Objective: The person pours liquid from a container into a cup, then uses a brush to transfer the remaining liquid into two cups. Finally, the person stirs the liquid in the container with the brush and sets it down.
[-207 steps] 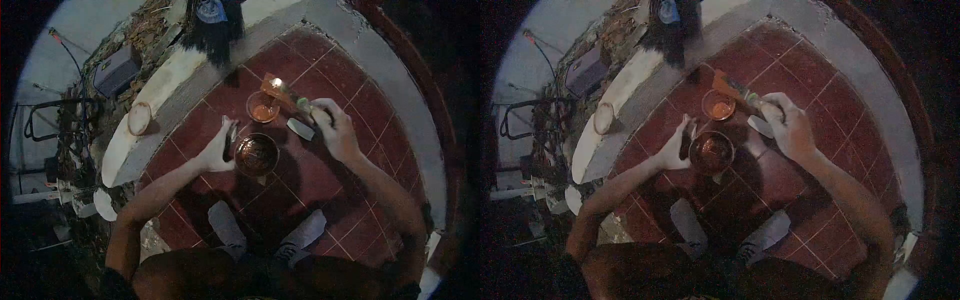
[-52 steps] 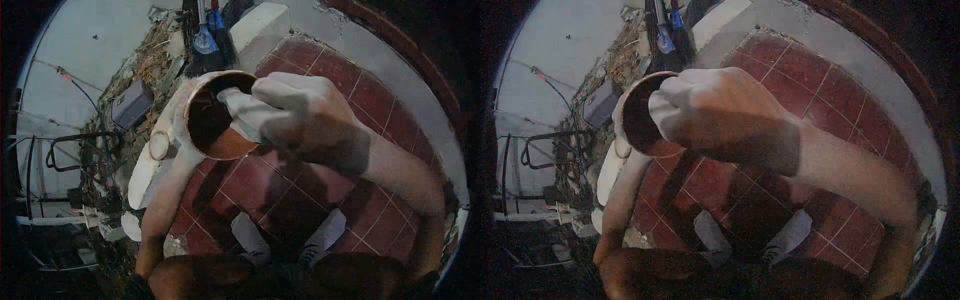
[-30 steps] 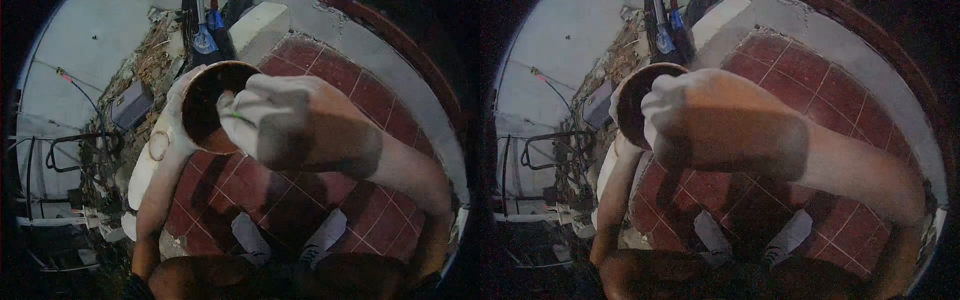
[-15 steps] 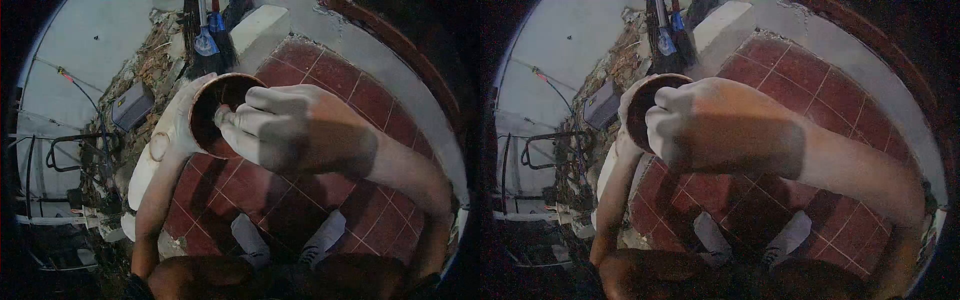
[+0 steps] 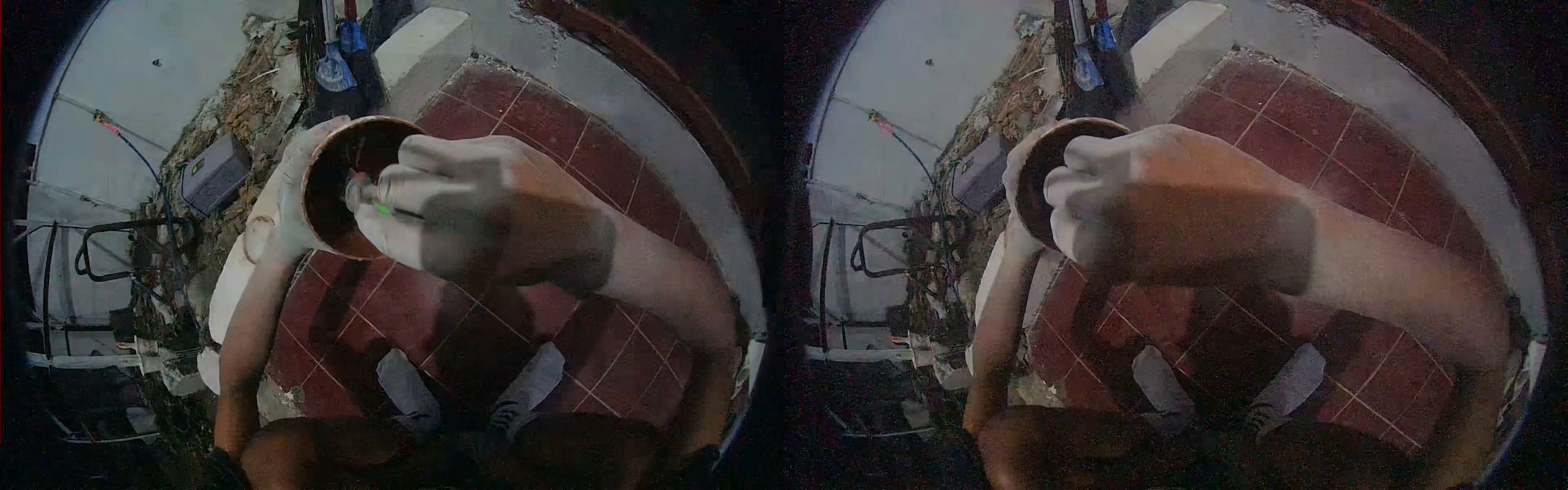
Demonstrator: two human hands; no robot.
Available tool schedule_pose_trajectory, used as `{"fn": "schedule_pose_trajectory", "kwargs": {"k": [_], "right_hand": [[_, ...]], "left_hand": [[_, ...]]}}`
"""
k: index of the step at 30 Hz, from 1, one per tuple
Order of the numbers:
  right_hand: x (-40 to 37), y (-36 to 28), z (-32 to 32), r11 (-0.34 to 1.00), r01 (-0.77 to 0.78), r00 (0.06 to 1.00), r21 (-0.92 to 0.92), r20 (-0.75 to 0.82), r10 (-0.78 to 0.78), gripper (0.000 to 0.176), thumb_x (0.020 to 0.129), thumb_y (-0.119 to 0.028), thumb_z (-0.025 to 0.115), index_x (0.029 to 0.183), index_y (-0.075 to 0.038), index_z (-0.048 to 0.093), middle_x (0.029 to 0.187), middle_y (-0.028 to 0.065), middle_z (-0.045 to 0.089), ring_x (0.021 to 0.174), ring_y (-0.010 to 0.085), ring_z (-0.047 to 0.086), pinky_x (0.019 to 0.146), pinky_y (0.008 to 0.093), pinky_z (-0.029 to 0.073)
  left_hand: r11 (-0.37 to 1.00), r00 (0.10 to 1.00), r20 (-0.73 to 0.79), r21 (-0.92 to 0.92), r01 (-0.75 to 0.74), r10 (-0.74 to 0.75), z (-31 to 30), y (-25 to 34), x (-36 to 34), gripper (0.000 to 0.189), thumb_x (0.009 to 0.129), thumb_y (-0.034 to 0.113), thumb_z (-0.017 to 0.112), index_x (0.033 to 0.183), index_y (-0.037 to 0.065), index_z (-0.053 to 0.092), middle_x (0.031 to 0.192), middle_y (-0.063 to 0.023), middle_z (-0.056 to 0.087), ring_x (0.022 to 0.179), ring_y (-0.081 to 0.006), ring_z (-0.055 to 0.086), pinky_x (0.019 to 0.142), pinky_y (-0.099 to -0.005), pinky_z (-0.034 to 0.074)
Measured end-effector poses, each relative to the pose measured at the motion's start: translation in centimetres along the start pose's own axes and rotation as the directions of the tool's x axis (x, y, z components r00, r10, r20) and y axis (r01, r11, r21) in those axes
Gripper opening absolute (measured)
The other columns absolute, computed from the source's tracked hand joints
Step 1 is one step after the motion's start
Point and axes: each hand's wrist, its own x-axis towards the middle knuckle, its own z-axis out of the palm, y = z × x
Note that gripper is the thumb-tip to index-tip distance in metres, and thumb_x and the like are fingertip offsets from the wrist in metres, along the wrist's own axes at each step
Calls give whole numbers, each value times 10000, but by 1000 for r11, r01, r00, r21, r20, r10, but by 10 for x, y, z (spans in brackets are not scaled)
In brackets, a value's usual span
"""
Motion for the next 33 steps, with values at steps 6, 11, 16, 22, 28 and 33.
{"fn": "schedule_pose_trajectory", "kwargs": {"k": [6,11,16,22,28,33], "right_hand": [[-10,-2,10,998,-49,998,-44,35,50,131,767,-137,670,876,-67,655,862,21,597,829,166,615,647,265,581],[-14,-1,5,996,-78,987,-48,135,83,82,774,-172,641,781,-96,612,859,19,576,866,181,621,686,279,579],[-11,3,11,996,-86,995,-6,-57,85,245,763,-165,687,991,-74,697,801,8,588,810,140,621,590,258,561],[-18,-4,13,999,-44,999,-20,24,45,86,772,-148,646,818,-78,624,847,34,586,868,188,632,645,289,588],[-16,5,11,999,-52,991,-6,-122,51,232,782,-134,697,1007,-75,703,839,3,598,810,142,623,559,272,545],[-16,6,11,998,35,999,-42,-4,-36,214,773,-131,707,976,-64,708,858,13,613,816,142,629,594,277,579]], "left_hand": [[996,996,16,-30,-86,86,4,2,-1,1016,654,350,917,1462,22,395,1482,-188,436,1345,-326,465,1126,-462,382],[822,870,-103,-396,409,-482,13,14,-6,1005,646,346,921,1452,29,411,1487,-181,432,1361,-319,452,1137,-467,370],[995,999,35,-93,-28,32,5,7,1,863,721,240,856,1440,53,416,1464,-158,463,1344,-278,474,1131,-432,391],[957,983,12,-227,181,-183,0,3,-7,1077,572,292,959,1463,66,398,1489,-162,430,1356,-291,463,1134,-432,385],[997,997,42,-50,64,-62,1,19,5,880,718,205,856,1457,72,398,1456,-166,465,1310,-306,510,1113,-441,415],[985,985,42,22,-169,168,2,9,7,643,874,152,743,1429,87,424,1395,-175,526,1270,-323,545,1097,-445,437]]}}
